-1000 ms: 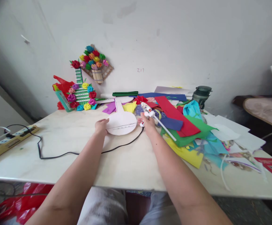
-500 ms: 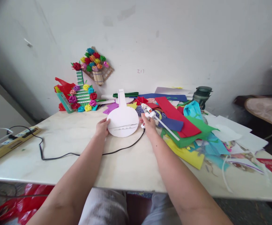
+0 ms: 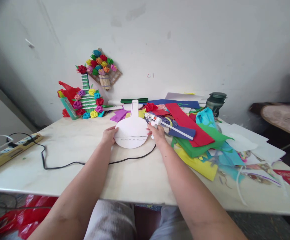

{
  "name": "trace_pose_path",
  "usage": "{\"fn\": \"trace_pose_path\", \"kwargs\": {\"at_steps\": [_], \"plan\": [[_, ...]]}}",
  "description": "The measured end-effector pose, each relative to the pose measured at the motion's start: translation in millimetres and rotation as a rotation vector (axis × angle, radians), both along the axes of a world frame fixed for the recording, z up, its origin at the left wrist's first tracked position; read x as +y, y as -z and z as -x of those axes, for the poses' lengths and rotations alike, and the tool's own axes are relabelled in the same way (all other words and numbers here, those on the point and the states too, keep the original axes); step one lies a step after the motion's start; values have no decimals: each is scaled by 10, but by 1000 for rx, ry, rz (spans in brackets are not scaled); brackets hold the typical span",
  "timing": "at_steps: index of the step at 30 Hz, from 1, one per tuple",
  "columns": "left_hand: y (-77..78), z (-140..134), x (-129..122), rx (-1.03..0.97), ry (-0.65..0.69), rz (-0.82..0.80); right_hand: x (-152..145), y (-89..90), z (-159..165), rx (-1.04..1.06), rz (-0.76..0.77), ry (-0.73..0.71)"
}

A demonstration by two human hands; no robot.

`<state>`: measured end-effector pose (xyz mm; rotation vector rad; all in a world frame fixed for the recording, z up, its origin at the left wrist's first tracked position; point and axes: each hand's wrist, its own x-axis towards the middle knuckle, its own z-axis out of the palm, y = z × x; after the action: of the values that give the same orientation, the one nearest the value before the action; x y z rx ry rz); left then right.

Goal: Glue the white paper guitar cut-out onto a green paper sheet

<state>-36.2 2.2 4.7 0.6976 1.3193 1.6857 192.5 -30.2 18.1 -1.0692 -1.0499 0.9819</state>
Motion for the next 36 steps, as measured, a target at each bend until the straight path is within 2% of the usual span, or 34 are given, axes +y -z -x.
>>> {"fn": "trace_pose_path", "kwargs": {"at_steps": [36], "plan": [[-15,10,8,82,17,50,-17,9,-1,-27,50,-17]]}}
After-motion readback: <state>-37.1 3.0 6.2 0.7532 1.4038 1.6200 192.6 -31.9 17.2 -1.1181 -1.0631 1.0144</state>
